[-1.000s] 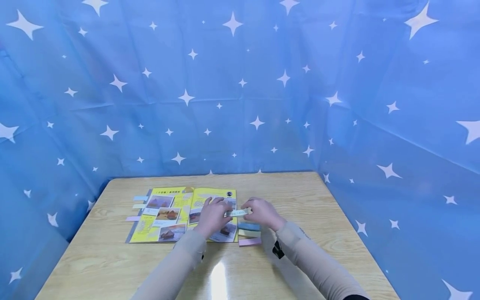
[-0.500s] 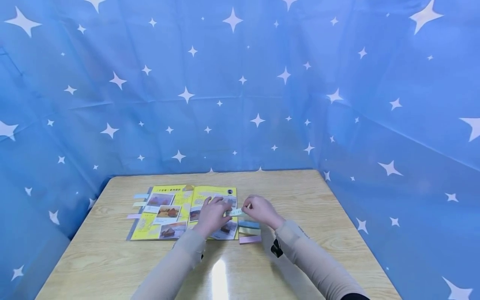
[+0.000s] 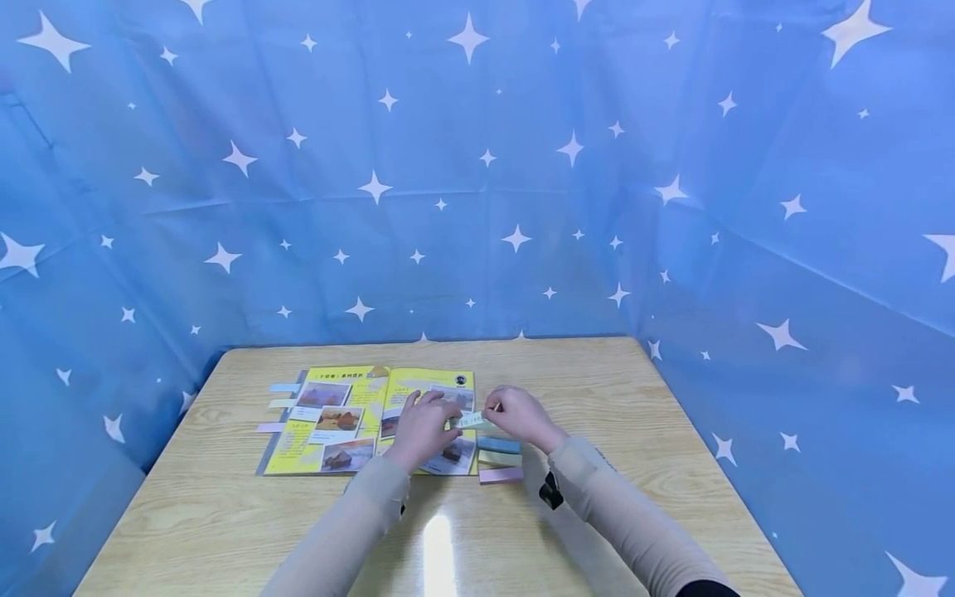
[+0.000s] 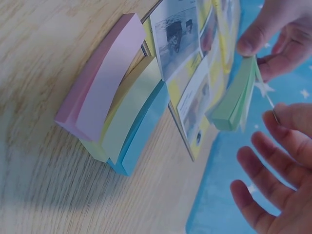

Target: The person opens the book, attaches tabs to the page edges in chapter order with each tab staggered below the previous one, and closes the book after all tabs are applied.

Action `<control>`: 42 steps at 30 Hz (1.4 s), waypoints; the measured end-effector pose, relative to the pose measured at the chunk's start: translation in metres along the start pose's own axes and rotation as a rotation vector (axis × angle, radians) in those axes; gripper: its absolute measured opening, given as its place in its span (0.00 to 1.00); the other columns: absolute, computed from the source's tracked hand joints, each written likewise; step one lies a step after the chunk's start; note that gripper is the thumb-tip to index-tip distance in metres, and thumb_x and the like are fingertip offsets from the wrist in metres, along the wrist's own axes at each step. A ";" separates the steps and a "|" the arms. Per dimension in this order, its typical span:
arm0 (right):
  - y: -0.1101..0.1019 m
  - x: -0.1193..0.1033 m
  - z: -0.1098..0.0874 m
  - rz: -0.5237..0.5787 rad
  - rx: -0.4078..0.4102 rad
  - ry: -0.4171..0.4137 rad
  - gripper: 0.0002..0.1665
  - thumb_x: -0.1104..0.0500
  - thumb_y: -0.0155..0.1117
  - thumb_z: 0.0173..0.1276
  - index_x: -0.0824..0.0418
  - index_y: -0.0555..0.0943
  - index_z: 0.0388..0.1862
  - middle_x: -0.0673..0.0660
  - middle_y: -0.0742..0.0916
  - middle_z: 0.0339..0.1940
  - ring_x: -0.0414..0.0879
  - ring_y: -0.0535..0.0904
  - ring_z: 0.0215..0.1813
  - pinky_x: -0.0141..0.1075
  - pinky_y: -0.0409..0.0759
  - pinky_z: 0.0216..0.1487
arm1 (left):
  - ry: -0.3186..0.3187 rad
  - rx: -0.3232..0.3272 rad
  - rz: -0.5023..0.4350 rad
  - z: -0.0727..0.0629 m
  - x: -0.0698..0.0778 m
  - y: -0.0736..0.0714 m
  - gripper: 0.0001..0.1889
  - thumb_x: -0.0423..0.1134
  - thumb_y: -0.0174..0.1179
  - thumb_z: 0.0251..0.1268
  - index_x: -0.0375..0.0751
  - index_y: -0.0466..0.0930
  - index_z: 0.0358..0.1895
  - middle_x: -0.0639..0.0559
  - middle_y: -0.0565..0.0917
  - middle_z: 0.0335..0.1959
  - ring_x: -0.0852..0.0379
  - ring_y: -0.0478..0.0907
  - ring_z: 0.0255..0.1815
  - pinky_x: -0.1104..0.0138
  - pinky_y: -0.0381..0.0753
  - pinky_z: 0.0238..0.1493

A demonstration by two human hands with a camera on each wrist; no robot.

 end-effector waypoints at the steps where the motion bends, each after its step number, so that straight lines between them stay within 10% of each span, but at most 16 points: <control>1: 0.000 0.000 0.000 -0.007 0.000 -0.001 0.09 0.60 0.62 0.68 0.59 0.85 0.29 0.49 0.83 0.35 0.40 0.79 0.34 0.34 0.80 0.37 | -0.002 -0.003 0.004 0.000 0.000 0.000 0.13 0.48 0.71 0.55 0.54 0.87 0.44 0.61 0.86 0.47 0.51 0.71 0.64 0.42 0.57 0.68; 42: 0.002 0.000 0.001 -0.047 0.006 -0.016 0.08 0.58 0.64 0.67 0.55 0.84 0.27 0.48 0.83 0.35 0.38 0.77 0.32 0.35 0.78 0.37 | 0.007 0.028 0.054 -0.003 -0.003 0.007 0.13 0.49 0.72 0.55 0.53 0.88 0.43 0.60 0.86 0.45 0.52 0.74 0.59 0.41 0.56 0.68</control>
Point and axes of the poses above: each hand's wrist, its own z-axis towards the middle knuckle, its own y-axis out of the palm, x = y × z, the point moved 2 cm from there along z, towards the middle knuckle
